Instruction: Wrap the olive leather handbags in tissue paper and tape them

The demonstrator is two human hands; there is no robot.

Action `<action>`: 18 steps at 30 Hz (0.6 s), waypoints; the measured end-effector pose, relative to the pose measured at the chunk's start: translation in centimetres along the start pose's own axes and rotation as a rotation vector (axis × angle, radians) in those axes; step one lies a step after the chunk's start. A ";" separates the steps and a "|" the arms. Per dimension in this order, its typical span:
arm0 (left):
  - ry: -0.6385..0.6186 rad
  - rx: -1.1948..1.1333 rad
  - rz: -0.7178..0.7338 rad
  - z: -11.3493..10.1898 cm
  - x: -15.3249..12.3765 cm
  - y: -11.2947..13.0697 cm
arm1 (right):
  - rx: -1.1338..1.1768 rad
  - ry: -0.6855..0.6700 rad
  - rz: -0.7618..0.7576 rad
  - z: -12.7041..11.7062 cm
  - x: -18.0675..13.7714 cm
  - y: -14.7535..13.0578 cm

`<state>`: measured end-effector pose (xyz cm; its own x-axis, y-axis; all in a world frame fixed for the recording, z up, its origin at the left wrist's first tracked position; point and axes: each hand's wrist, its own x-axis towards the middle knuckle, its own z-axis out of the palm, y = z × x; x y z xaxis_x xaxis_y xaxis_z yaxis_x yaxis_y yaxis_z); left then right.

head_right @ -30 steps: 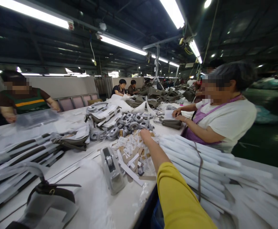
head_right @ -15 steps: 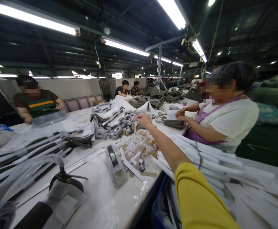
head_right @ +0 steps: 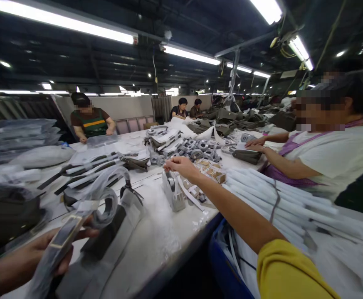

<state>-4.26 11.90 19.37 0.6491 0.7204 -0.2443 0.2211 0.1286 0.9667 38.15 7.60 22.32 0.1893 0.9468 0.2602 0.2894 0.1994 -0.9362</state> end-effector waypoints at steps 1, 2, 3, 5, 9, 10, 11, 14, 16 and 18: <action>-0.052 -0.026 -0.017 0.2 0.0 0.1 | 0.068 -0.042 0.033 1.6 -1.0 -0.1; -0.082 -0.064 -0.001 0.5 0.1 0.2 | 0.131 -0.083 0.065 3.1 -1.9 -0.1; -0.092 -0.097 0.035 0.9 0.3 0.2 | 0.175 -0.121 0.089 4.6 -2.8 -0.2; -0.107 -0.128 0.113 1.8 0.7 0.2 | 0.221 -0.178 0.105 7.5 -4.2 -0.2; -0.138 -0.033 0.199 3.8 1.1 -0.2 | 0.257 -0.264 0.060 12.6 -6.2 -0.5; -0.113 0.010 0.210 4.3 1.0 -0.3 | 0.253 -0.276 0.041 13.6 -6.6 -0.6; -0.075 0.054 0.219 4.8 1.0 -0.4 | 0.240 -0.285 0.017 14.5 -6.8 -0.8; 0.059 0.148 0.275 5.9 0.8 -0.3 | 0.194 -0.289 -0.064 16.6 -7.3 -1.4; 0.113 0.178 0.308 6.3 0.7 -0.1 | 0.189 -0.297 -0.092 17.4 -7.4 -1.7; 0.137 0.204 0.302 6.3 0.6 0.0 | 0.238 -0.307 -0.090 17.7 -7.5 -1.6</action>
<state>0.71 8.01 18.77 0.6069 0.7913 0.0743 0.1843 -0.2311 0.9553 19.60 4.62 17.69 -0.1264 0.9472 0.2948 0.0592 0.3038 -0.9509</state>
